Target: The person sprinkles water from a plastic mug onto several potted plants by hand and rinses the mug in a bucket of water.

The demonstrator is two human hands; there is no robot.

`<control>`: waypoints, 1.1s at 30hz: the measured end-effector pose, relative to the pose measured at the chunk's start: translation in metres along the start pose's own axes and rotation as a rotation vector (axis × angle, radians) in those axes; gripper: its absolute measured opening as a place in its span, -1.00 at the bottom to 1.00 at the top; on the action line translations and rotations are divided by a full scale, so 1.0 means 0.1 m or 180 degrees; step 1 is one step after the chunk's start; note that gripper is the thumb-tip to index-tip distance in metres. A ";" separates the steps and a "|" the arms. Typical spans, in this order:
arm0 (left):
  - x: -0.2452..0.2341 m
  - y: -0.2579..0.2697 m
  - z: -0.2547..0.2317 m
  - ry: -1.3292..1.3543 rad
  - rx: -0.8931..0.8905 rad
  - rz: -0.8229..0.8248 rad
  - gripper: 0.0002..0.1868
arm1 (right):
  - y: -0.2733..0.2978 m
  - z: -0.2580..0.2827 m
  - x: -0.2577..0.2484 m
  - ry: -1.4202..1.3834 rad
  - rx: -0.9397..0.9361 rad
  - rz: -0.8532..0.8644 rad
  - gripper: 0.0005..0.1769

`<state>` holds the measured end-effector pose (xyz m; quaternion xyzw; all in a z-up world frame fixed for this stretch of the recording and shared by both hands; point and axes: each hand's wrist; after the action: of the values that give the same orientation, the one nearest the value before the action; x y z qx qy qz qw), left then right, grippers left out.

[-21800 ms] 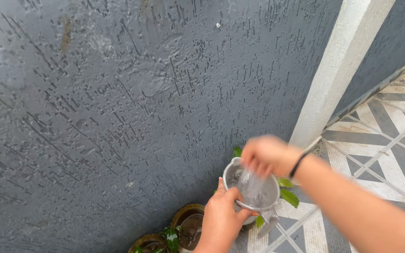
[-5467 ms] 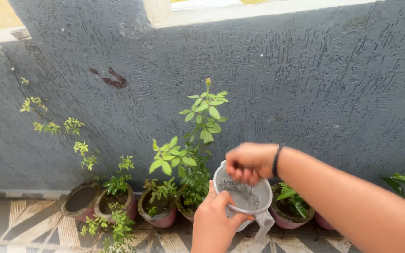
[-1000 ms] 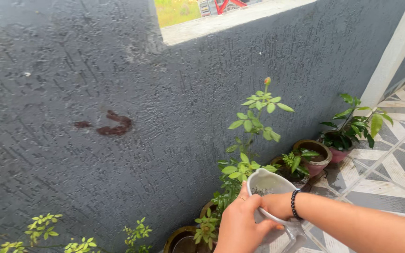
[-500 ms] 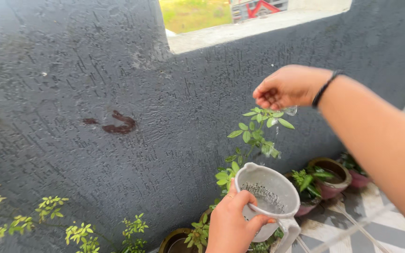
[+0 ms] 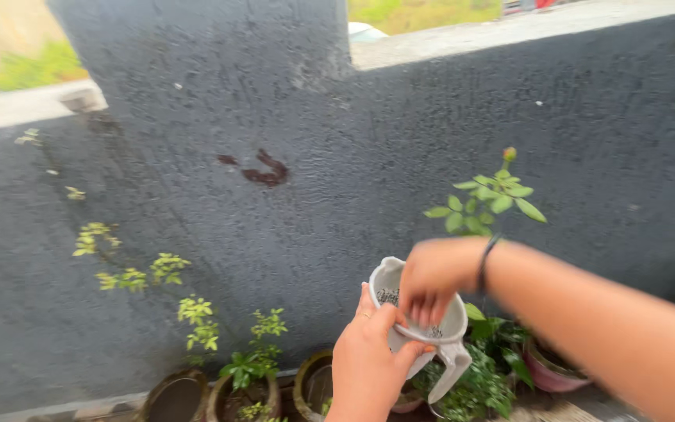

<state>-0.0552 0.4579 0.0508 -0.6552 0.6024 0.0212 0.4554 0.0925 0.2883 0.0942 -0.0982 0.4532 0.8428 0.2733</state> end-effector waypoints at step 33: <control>-0.81 0.32 1.50 0.0128 -0.0150 0.0524 -0.48 | -0.91 0.86 0.60 -0.1275 -0.0585 -0.1100 -0.78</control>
<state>-0.0252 0.6179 -0.0087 -0.6143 0.6626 0.0595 0.4244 0.0998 0.4212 0.0538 -0.0298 0.2883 0.8238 0.4872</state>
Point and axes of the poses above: each hand's wrist, its own y-axis away from the middle knuckle, its own x-axis out of the palm, z = x × y, and after that the axes turned 11 degrees about x, right-handed
